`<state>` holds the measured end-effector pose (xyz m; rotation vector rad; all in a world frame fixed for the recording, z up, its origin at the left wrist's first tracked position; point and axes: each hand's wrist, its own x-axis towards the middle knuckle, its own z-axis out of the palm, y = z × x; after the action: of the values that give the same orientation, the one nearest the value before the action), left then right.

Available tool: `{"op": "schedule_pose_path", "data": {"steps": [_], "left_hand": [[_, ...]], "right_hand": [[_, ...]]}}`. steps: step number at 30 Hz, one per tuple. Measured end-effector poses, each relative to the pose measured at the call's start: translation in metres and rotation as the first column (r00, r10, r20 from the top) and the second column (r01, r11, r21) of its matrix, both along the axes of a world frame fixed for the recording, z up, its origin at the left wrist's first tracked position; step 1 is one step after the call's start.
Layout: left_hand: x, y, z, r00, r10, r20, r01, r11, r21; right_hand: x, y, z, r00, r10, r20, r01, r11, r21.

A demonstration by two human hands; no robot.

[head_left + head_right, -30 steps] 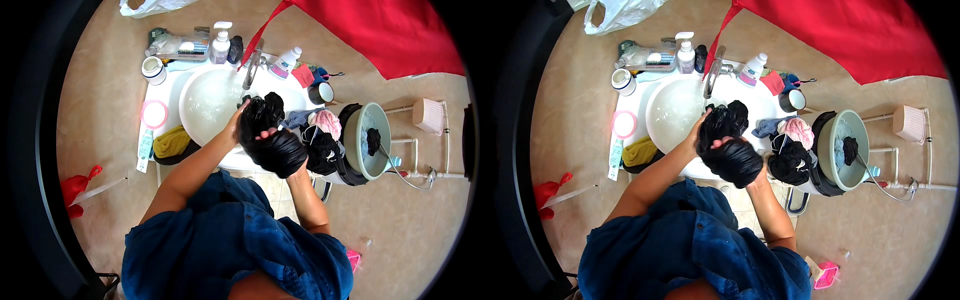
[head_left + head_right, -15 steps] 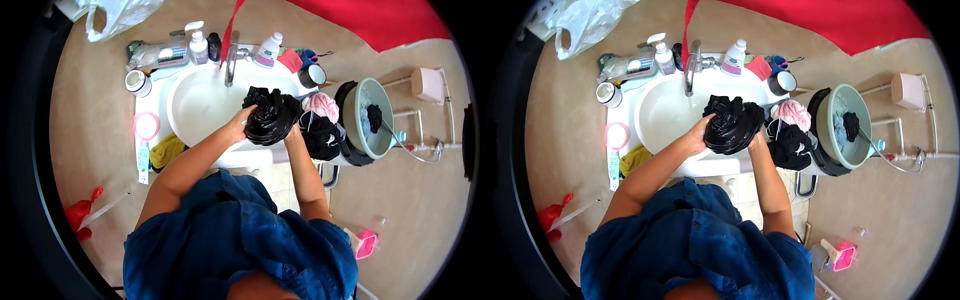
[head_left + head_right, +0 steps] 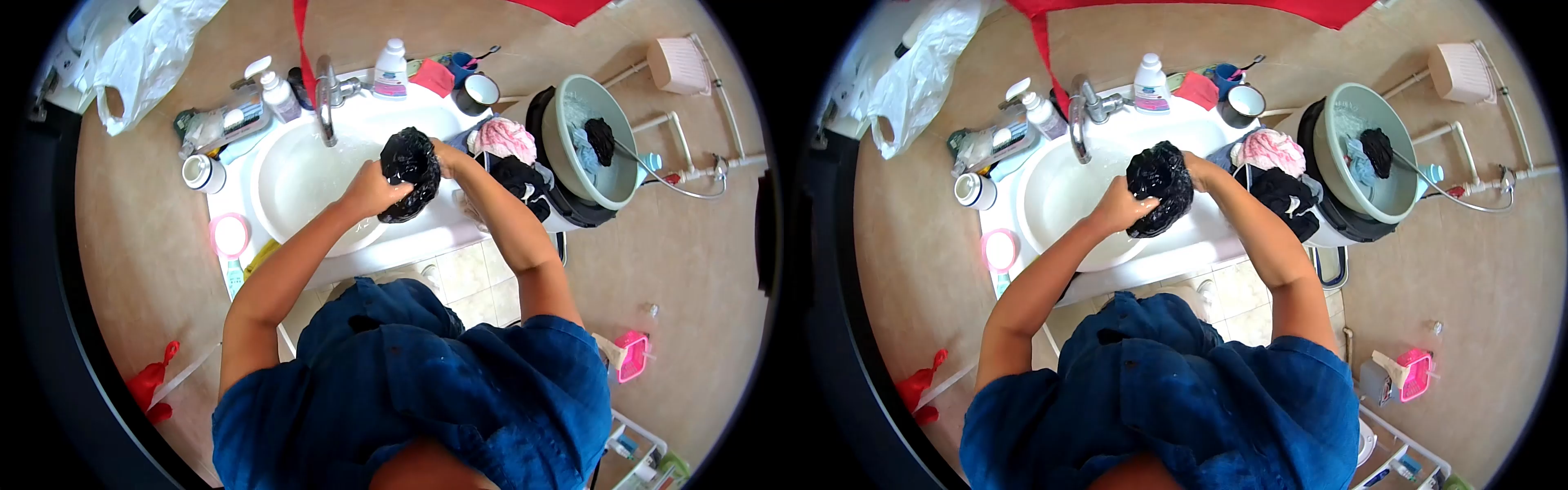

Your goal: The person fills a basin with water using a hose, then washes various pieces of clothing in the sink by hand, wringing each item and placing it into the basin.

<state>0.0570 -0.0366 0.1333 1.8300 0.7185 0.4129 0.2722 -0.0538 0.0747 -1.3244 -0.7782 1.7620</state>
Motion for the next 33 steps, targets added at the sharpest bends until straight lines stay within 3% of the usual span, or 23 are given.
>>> {"op": "schedule_pose_path", "data": {"steps": [2,3,5,6,7,9,11,12,13,15,17,19,21,23,25,27,29,33], "left_hand": [[0.004,-0.003,-0.005,1.000,-0.021,-0.012,0.023,0.992,0.120],[0.006,-0.005,-0.011,0.998,-0.023,-0.051,0.032,0.983,0.181],[0.009,-0.011,-0.021,0.992,-0.024,-0.124,0.061,0.951,0.302],[0.011,-0.017,-0.023,0.984,0.013,-0.176,0.051,0.934,0.354],[0.013,-0.027,-0.010,0.986,0.034,-0.163,0.022,0.944,0.328],[0.015,-0.035,-0.011,0.970,0.022,-0.240,0.054,0.950,0.307],[0.016,-0.039,-0.006,0.958,-0.020,-0.285,0.115,0.940,0.321],[0.020,-0.039,-0.002,0.951,-0.035,-0.306,0.141,0.933,0.331],[0.025,-0.039,0.004,0.968,-0.034,-0.248,0.112,0.945,0.309],[0.032,-0.045,0.020,0.991,-0.023,-0.136,0.055,0.969,0.240],[0.053,-0.052,0.043,0.997,-0.045,-0.066,0.067,0.925,0.374],[0.084,-0.057,0.079,0.993,-0.103,-0.059,0.118,0.903,0.412],[0.120,-0.063,0.099,0.992,-0.118,0.053,0.079,0.877,0.473],[0.163,-0.071,0.124,0.951,-0.162,0.263,0.041,0.911,0.410],[0.213,-0.078,0.144,0.944,-0.154,0.290,0.011,0.897,0.441],[0.256,-0.082,0.159,0.922,-0.222,0.316,-0.040,0.760,0.649],[0.287,-0.089,0.164,0.912,-0.263,0.313,0.017,0.790,0.613],[0.307,-0.088,0.127,0.927,-0.372,0.046,0.304,0.817,0.490]], "right_hand": [[0.011,0.003,-0.023,0.973,0.158,0.169,-0.194,0.954,0.227],[0.022,0.015,-0.041,0.803,0.273,0.529,-0.434,0.877,0.206],[0.034,0.024,-0.080,0.569,0.099,0.816,-0.673,0.626,0.393],[0.023,0.020,-0.059,0.480,0.153,0.864,-0.703,0.656,0.274],[0.027,0.023,-0.087,0.431,0.031,0.902,-0.746,0.574,0.337],[0.024,0.021,-0.119,0.349,0.071,0.934,-0.709,0.672,0.214],[0.024,0.006,-0.114,0.187,-0.070,0.980,-0.750,0.634,0.188],[0.025,-0.004,-0.096,0.196,0.006,0.981,-0.615,0.780,0.118],[0.031,-0.014,-0.078,0.260,-0.029,0.965,-0.467,0.871,0.152],[0.044,-0.047,-0.003,0.374,-0.114,0.920,-0.137,0.975,0.176],[0.071,-0.080,0.074,0.316,-0.136,0.939,-0.147,0.971,0.190],[0.111,-0.107,0.096,0.322,-0.349,0.880,-0.098,0.912,0.398],[0.138,-0.137,0.157,0.670,-0.460,0.582,0.219,0.872,0.437],[0.190,-0.155,0.141,0.530,-0.741,0.413,0.414,0.651,0.637],[0.227,-0.182,0.178,0.511,-0.835,0.204,0.699,0.542,0.466],[0.268,-0.203,0.184,0.372,-0.914,-0.160,0.864,0.279,0.419],[0.311,-0.220,0.190,0.468,-0.861,-0.200,0.807,0.323,0.495],[0.388,-0.268,0.138,0.109,-0.971,-0.211,0.948,0.038,0.317]]}}
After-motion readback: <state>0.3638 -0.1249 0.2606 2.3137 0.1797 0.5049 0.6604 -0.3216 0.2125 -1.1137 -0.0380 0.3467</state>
